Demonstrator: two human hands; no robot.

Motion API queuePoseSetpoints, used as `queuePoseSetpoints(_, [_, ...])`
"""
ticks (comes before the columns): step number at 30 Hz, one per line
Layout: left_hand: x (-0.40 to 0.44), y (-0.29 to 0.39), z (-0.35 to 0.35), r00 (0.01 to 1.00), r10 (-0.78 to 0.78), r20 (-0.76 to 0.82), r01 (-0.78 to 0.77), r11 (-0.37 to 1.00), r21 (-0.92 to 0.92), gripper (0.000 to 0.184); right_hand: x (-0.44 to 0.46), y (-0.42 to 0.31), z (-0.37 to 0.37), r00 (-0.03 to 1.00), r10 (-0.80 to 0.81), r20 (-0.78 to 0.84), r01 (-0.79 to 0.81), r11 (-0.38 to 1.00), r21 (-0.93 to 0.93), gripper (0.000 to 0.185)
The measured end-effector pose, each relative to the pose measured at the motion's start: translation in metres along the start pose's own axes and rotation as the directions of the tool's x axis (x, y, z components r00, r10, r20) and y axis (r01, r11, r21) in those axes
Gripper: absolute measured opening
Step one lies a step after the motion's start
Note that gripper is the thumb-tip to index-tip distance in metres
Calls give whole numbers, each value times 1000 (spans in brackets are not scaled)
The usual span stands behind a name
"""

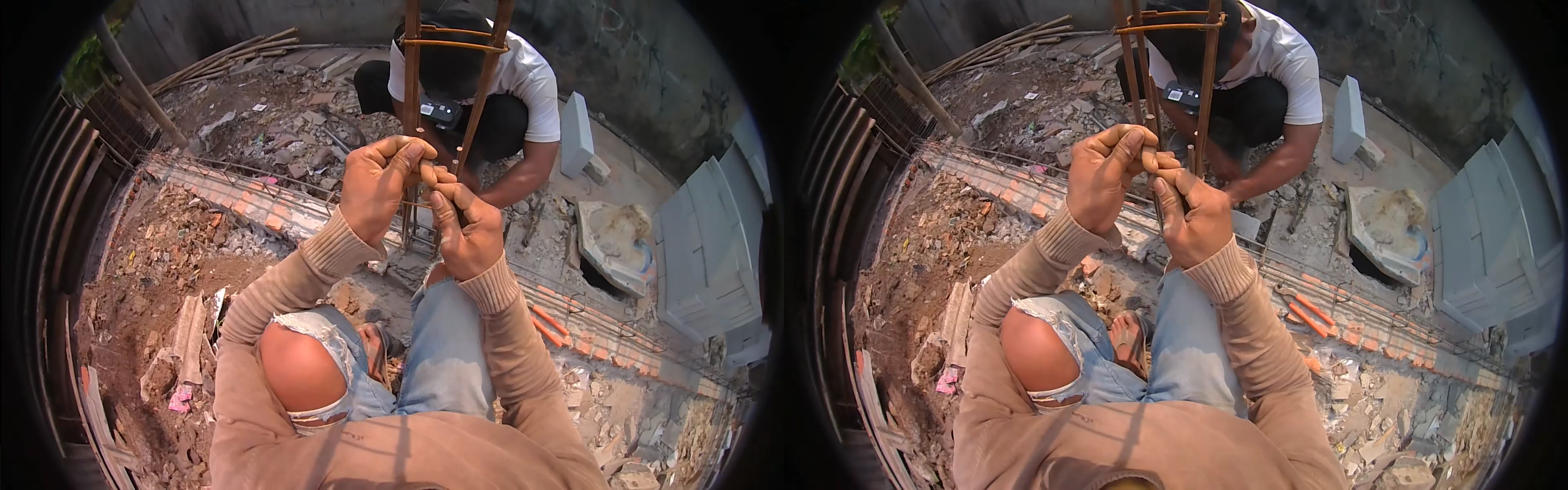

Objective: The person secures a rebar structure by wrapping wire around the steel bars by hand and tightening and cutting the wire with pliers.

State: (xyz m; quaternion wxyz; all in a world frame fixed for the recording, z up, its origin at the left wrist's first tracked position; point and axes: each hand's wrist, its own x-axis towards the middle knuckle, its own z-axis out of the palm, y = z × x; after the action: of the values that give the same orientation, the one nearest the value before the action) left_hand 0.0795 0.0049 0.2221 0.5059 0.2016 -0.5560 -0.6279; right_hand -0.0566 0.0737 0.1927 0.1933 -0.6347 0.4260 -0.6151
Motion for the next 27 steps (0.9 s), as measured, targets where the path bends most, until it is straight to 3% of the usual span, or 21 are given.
queuePoseSetpoints(4, [3, -2, -8, 999, -10, -48, 7, 998, -66, 26, -4, -1, -1, 987, 119, 113, -110, 991, -77, 10])
queuePoseSetpoints(6, [3, 2, -12, 999, -52, 8, 52, 997, -51, 28, -6, 7, 0, 994, -79, 74, 90, 984, -153, 10])
queuePoseSetpoints(7, [3, 5, -12, 999, -53, 5, 54, 997, -54, 28, -6, 8, -1, 994, -76, 77, 87, 984, -154, 10])
queuePoseSetpoints(9, [3, 12, -12, 997, -73, 26, 67, 982, 178, 31, -5, 8, -6, 993, -116, 5, 114, 963, -244, 10])
queuePoseSetpoints(10, [4, 12, -16, 997, -73, 23, 68, 982, 177, 31, -3, 8, -10, 993, -116, 8, 114, 963, -243, 10])
queuePoseSetpoints(12, [9, 10, -29, 986, -23, -166, 72, 953, 295, 33, 3, 12, -22, 978, -203, -42, 162, 877, -452, 13])
queuePoseSetpoints(13, [12, 7, -37, 981, 30, -190, 48, 919, 392, 29, 7, 13, -25, 955, -295, -23, 232, 794, -562, 17])
queuePoseSetpoints(14, [16, 4, -43, 981, 31, -194, 49, 919, 391, 29, 11, 13, -26, 955, -295, -20, 234, 795, -560, 17])
queuePoseSetpoints(16, [25, -1, -50, 966, 251, -65, -165, 787, 594, 27, 21, 6, -27, 984, -136, 116, 173, 565, -807, 14])
queuePoseSetpoints(17, [33, -7, -53, 949, 316, -10, -250, 768, 590, 24, 29, 7, -26, 984, -54, 170, 176, 447, -877, 16])
queuePoseSetpoints(18, [38, -8, -52, 947, 322, -12, -254, 769, 587, 24, 37, 6, -25, 983, -58, 175, 182, 442, -878, 16])
queuePoseSetpoints(20, [44, -9, -54, 916, 378, 131, -374, 692, 618, 25, 55, 3, -23, 928, -145, 343, 371, 292, -882, 16])
queuePoseSetpoints(24, [48, -3, -63, 930, 244, 273, -366, 599, 712, 30, 74, -7, -14, 879, -121, 461, 476, 261, -840, 16])
queuePoseSetpoints(26, [54, 0, -71, 900, 225, 374, -435, 402, 806, 29, 75, -1, -6, 887, -117, 446, 461, 276, -844, 15])
queuePoseSetpoints(27, [55, 2, -71, 899, 228, 373, -436, 405, 804, 29, 75, 0, -1, 895, -116, 430, 445, 295, -846, 13])
